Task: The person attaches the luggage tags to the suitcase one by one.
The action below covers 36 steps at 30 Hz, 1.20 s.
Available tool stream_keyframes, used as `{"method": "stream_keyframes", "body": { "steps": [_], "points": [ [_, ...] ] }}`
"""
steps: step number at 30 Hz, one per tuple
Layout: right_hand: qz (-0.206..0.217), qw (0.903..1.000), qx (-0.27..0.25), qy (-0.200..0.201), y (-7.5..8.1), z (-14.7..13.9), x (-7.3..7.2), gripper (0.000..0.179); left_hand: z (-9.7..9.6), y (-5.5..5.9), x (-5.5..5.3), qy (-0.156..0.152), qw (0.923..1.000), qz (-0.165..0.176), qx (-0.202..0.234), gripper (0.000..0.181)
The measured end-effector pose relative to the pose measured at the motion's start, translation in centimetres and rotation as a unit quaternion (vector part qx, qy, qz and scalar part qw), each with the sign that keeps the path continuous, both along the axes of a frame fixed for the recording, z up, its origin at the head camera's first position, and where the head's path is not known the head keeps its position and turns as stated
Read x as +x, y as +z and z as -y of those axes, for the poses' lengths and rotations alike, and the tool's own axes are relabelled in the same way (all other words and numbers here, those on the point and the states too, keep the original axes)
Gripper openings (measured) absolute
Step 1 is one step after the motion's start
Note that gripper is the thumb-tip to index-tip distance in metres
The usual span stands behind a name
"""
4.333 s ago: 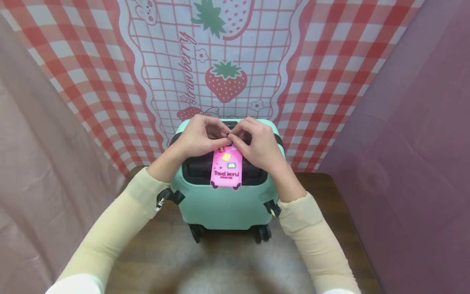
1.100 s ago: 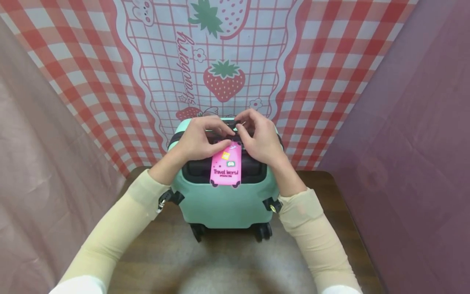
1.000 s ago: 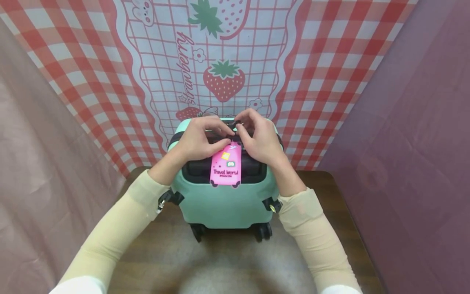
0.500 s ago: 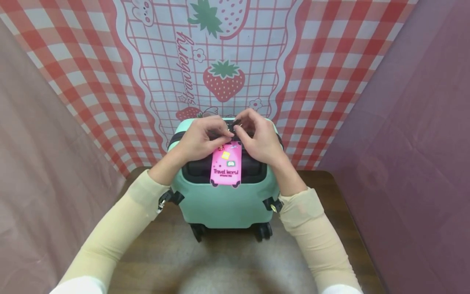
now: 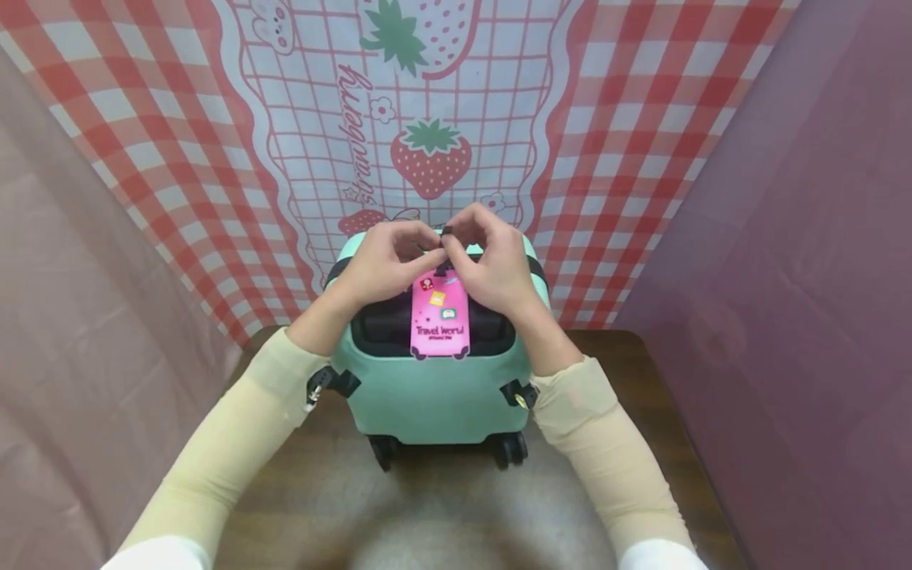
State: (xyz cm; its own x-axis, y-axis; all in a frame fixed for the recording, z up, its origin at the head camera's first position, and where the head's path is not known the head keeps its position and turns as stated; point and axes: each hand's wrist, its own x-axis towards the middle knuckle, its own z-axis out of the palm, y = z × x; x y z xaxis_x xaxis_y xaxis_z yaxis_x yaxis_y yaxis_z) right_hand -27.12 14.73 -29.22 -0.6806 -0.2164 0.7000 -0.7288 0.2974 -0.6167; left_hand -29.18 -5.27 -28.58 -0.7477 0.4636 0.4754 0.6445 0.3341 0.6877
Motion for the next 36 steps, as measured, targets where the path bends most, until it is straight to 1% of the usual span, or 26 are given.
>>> {"method": "stream_keyframes", "body": {
  "steps": [4,7,13,16,19,22,24,27,30,36],
  "points": [
    [0.006,0.9991,-0.030,0.029,-0.08,0.45,-0.11,0.012,0.15,0.31,-0.15,-0.005,0.9995,0.031,-0.002,0.016],
    [0.012,0.9981,-0.044,0.040,-0.18,0.46,-0.03,0.011,0.20,0.55,-0.14,-0.002,0.9990,0.044,-0.003,0.016],
    [-0.009,0.9973,-0.057,0.045,-0.35,0.12,0.13,0.009,-0.09,0.93,-0.04,0.035,0.9982,0.037,-0.033,0.018],
    [-0.018,0.9970,-0.062,0.043,-0.43,0.07,0.07,0.009,-0.16,0.90,-0.09,0.045,0.9974,0.034,-0.045,0.019],
    [-0.011,0.9972,-0.064,0.037,-0.47,0.06,-0.02,0.011,-0.03,0.73,-0.21,0.045,0.9971,0.035,-0.050,0.020],
    [0.019,0.9970,-0.067,0.036,-0.46,0.05,-0.12,0.014,0.23,0.55,-0.34,0.043,0.9970,0.042,-0.049,0.021],
    [0.040,0.9969,-0.058,0.036,-0.36,0.03,-0.07,0.016,0.34,0.47,-0.42,0.040,0.9969,0.049,-0.045,0.021],
    [0.055,0.9975,-0.034,0.028,-0.30,-0.07,0.03,0.015,0.34,0.42,-0.45,0.036,0.9970,0.055,-0.041,0.022],
    [0.049,0.9986,-0.015,0.017,-0.29,-0.14,0.18,0.011,0.15,0.44,-0.40,0.034,0.9975,0.047,-0.040,0.022],
    [0.021,0.9989,-0.030,0.028,-0.41,0.13,0.29,0.009,0.11,0.65,-0.32,0.038,0.9978,0.035,-0.042,0.021]
  ]
}}
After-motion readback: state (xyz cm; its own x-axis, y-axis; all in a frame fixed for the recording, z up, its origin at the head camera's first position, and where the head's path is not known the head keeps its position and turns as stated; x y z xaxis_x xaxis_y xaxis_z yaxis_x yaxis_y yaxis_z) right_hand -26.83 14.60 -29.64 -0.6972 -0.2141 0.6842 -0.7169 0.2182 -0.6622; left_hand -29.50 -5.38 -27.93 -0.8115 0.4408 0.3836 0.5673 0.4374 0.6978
